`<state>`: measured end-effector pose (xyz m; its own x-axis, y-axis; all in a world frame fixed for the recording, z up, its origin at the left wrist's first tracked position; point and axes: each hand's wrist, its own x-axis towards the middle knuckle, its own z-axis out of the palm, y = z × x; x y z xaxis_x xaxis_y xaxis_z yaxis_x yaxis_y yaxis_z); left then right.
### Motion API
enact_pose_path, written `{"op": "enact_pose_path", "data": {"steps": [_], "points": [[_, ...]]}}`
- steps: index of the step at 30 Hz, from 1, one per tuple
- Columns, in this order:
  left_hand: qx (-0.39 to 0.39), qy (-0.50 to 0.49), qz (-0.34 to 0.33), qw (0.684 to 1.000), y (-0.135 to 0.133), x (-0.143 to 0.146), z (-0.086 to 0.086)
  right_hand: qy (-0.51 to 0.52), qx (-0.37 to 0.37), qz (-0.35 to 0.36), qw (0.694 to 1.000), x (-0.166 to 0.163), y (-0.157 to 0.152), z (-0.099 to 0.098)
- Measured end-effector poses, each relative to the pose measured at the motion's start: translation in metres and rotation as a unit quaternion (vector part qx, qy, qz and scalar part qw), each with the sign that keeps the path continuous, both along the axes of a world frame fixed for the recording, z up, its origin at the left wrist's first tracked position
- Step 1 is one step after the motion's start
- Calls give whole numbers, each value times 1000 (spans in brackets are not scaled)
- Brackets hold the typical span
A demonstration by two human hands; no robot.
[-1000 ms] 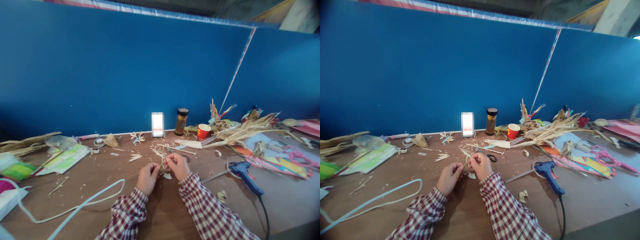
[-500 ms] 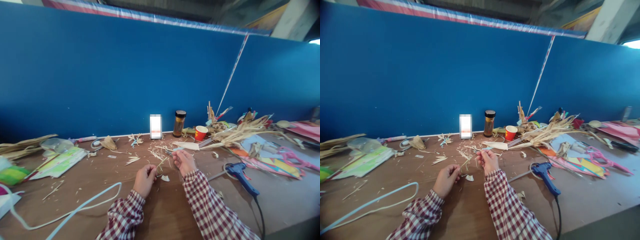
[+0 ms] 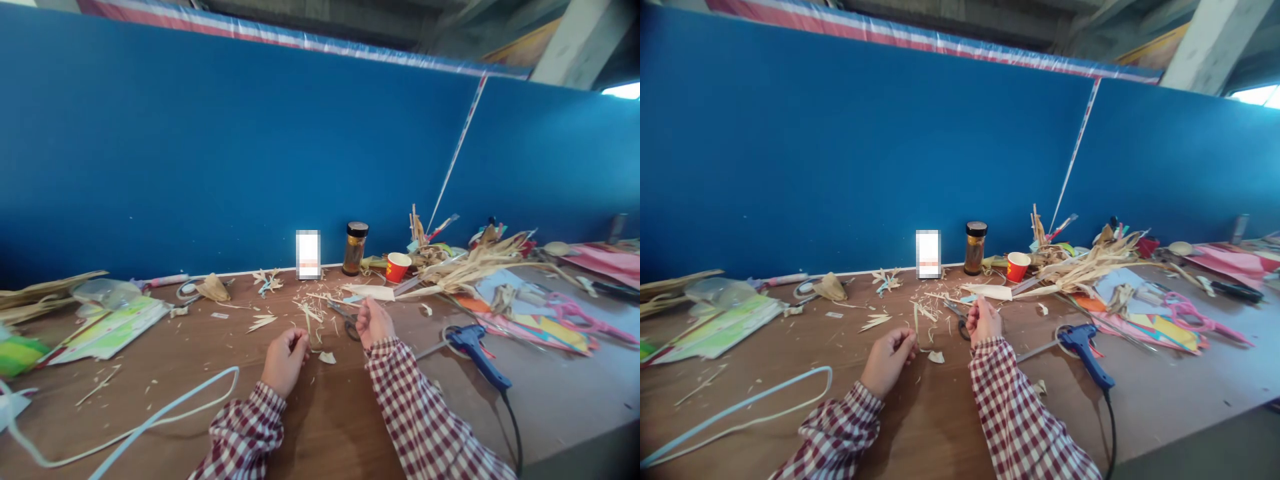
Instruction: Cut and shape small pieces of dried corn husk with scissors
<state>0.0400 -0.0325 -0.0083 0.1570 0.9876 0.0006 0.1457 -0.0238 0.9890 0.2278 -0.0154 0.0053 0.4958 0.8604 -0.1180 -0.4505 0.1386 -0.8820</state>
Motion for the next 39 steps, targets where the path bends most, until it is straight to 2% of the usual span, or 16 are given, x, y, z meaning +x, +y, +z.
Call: {"op": "enact_pose_path", "data": {"steps": [3, 6, 10, 12, 14, 21, 26, 33, 39], "points": [[4, -20, 1, 1000, -2, 1, 2, 11, 3, 19, 1000, -5, -2, 2], [0, -31, 3, 1000, -4, 2, 5, -68, 11, 121, 990, -17, -9, 4], [15, -23, -18, 999, -8, 4, 9, -134, 7, 269, 954, -33, -17, 0], [28, -13, -42, 999, -9, 5, 11, -166, 26, 317, 934, -39, -19, -4], [32, -10, -61, 998, -10, 5, 12, -169, 33, 336, 926, -42, -19, -7], [84, 13, -18, 996, -13, 6, 16, -24, -2, 305, 952, -44, -22, 1], [106, 38, -13, 994, -12, 4, 13, -29, -5, 294, 955, -44, -22, 3], [-13, -74, -39, 996, -7, 3, 6, -34, 15, 200, 979, -35, -15, 1], [-83, -131, -9, 988, -6, 4, 9, -26, 19, 178, 984, -33, -12, 0]]}}
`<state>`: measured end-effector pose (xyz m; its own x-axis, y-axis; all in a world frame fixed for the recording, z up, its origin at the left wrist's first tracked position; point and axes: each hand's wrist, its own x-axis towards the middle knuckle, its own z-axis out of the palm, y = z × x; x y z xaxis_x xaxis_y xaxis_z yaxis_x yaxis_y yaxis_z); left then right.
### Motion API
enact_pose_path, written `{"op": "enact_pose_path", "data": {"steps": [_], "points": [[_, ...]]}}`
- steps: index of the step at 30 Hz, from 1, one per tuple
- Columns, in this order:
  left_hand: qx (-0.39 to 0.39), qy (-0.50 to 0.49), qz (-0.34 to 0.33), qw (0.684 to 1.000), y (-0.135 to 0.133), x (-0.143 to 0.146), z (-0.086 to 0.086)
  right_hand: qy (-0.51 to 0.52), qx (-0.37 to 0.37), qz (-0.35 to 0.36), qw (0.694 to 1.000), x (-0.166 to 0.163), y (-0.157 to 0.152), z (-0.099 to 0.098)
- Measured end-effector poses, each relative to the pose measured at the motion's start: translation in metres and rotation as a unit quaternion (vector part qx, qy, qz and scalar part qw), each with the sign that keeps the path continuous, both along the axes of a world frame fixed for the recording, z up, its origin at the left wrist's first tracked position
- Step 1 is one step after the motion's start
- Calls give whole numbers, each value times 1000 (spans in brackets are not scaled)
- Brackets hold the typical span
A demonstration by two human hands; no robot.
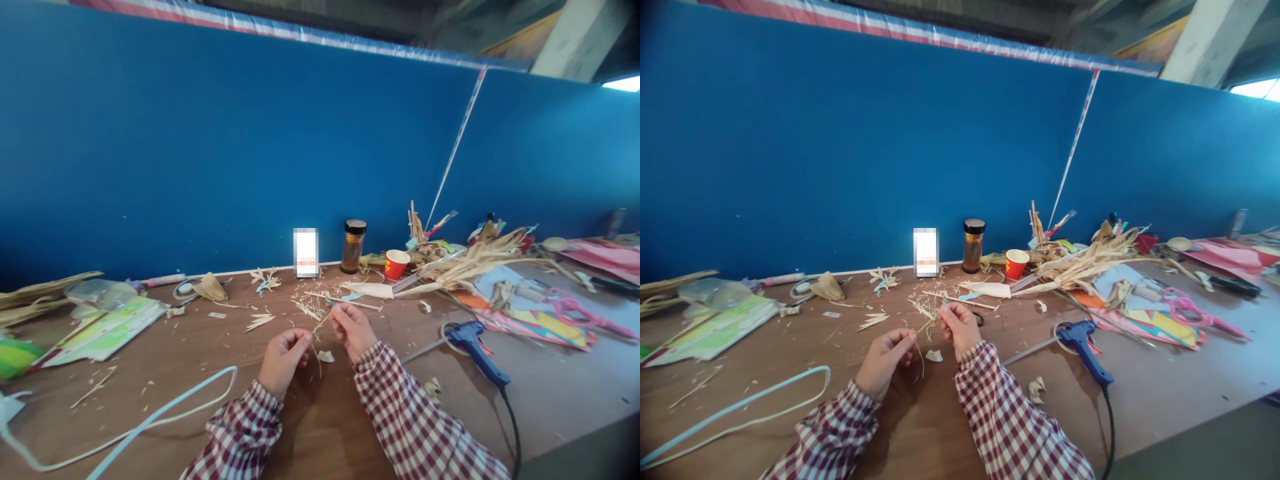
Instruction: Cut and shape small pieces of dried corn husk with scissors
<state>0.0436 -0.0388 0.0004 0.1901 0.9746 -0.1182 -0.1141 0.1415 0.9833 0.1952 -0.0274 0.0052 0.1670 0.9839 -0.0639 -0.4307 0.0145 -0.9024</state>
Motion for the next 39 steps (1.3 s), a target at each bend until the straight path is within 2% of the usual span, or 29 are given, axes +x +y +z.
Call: {"op": "enact_pose_path", "data": {"steps": [9, 15, 20, 24, 26, 30, 34, 36, 39], "points": [[-35, -42, 97, 994, 8, -6, -1, -19, -2, 41, 999, -3, -3, 2], [-28, -73, 157, 984, 13, -12, 2, -99, 4, 107, 989, -7, -5, -5], [-44, -176, 137, 974, 12, -12, 7, -210, 34, 203, 956, -8, -9, -14], [-84, -243, 105, 961, 12, -12, 8, -276, 51, 237, 930, -10, -13, -11], [-82, -251, 101, 959, 12, -11, 8, -282, 71, 219, 932, -10, -14, -7], [-59, -228, 78, 969, 11, -6, 5, -260, 97, 101, 956, -9, -12, -1], [-26, -163, 42, 985, 8, -2, 0, -303, 113, 27, 946, -8, -12, 2], [-1, -121, 30, 992, 6, -1, -1, -338, 130, 15, 932, -8, -13, 4], [31, -74, 8, 997, 4, -2, 0, -358, 157, 43, 919, -9, -15, 6]]}}
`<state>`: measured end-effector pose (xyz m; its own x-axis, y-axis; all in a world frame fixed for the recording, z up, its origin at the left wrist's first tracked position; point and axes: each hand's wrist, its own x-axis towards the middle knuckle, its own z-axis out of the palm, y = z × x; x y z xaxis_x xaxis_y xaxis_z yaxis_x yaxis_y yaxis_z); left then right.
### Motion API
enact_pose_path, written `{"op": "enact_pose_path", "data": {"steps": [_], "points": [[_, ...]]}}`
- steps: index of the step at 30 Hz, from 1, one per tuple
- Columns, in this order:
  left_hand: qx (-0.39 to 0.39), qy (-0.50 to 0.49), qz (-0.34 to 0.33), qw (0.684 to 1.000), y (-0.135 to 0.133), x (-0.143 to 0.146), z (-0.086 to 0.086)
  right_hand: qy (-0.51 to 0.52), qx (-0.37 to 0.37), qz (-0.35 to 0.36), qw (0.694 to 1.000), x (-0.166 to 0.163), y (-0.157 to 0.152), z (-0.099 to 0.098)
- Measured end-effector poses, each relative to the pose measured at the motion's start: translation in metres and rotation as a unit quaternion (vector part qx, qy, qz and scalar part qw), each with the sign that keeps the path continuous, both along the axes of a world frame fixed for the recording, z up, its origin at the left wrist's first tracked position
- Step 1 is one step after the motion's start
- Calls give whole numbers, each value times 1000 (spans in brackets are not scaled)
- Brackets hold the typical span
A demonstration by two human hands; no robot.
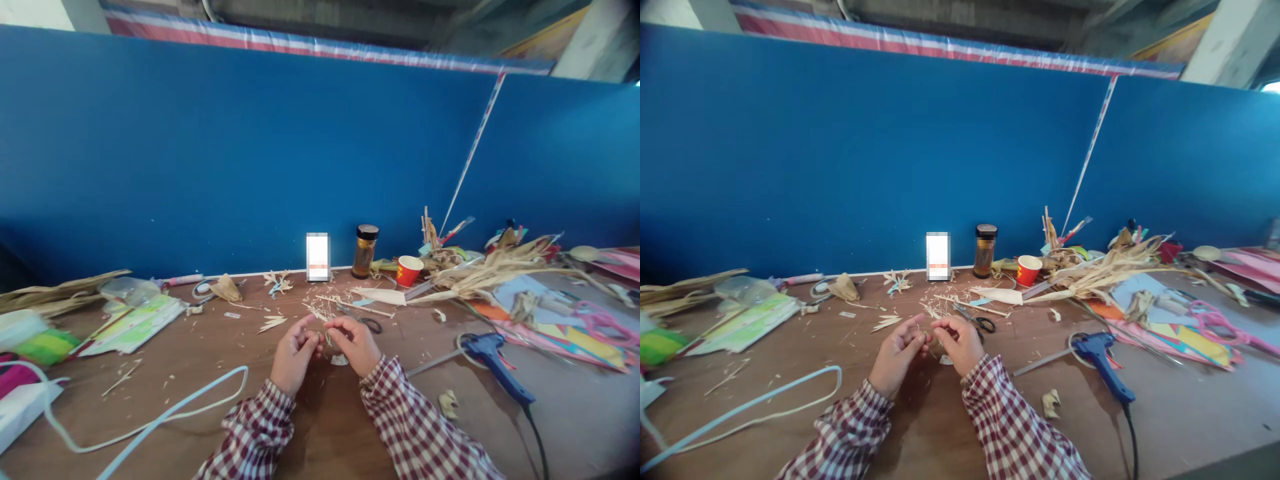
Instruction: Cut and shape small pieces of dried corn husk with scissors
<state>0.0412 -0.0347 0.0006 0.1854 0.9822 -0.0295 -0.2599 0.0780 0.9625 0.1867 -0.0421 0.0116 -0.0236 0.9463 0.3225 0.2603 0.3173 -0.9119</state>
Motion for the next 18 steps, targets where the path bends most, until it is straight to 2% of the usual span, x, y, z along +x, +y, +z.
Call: {"op": "enact_pose_path", "data": {"steps": [3, 7, 14, 18], "points": [[36, 29, -30, 998, -1, 0, 1, -14, 8, 37, 999, 0, -1, 1], [61, 60, -48, 995, -1, 0, -1, -54, 11, 44, 998, 1, 0, -1], [38, 61, -62, 996, -1, 4, -3, -104, 52, 11, 993, -3, -1, -8], [36, 101, -82, 991, -1, 4, -5, -121, 72, -9, 990, -4, -2, -9]]}}
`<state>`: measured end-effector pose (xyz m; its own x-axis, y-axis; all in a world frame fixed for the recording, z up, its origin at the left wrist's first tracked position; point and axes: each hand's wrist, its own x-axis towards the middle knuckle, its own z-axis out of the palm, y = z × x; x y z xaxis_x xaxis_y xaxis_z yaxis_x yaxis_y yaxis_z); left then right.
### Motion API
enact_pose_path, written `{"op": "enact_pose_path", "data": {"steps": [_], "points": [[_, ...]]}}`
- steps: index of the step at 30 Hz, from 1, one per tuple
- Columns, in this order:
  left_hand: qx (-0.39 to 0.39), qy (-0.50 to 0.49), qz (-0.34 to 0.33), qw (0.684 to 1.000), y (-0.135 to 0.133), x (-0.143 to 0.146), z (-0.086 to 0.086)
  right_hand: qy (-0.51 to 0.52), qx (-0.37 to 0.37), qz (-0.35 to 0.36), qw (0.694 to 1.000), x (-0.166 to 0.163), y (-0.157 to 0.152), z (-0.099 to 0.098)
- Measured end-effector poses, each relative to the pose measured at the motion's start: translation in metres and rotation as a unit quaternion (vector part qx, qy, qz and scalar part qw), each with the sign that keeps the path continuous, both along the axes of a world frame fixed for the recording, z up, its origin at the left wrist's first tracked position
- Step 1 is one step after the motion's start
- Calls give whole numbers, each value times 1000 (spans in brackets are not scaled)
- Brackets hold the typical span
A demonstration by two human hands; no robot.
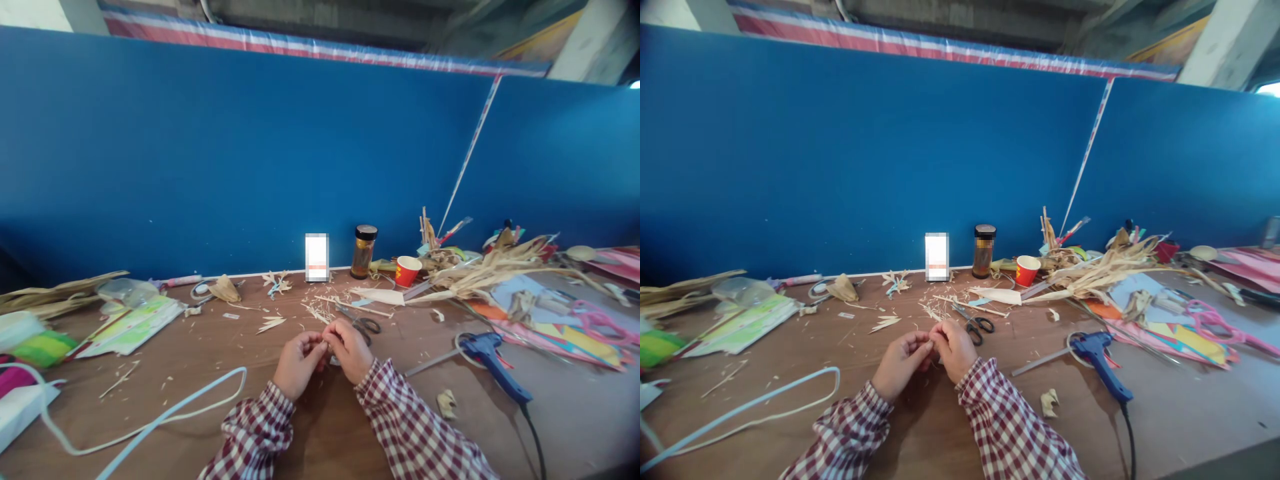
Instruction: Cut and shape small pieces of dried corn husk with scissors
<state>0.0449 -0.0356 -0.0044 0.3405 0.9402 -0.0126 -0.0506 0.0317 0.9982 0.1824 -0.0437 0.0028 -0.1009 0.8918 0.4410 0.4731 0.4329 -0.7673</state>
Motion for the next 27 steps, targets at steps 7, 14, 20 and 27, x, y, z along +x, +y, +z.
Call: {"op": "enact_pose_path", "data": {"steps": [7, 14, 20, 27], "points": [[40, 118, -7, 992, -2, -2, -3, 32, -23, -41, 998, 7, 6, -3], [86, 184, -32, 979, -1, -3, -7, 31, -51, -23, 998, 13, 11, -5], [81, 197, -37, 976, -1, -2, -1, 36, -56, -34, 997, 18, 13, -5], [132, 244, -8, 961, -4, -4, -3, 34, -23, -92, 995, 18, 11, 0]]}}
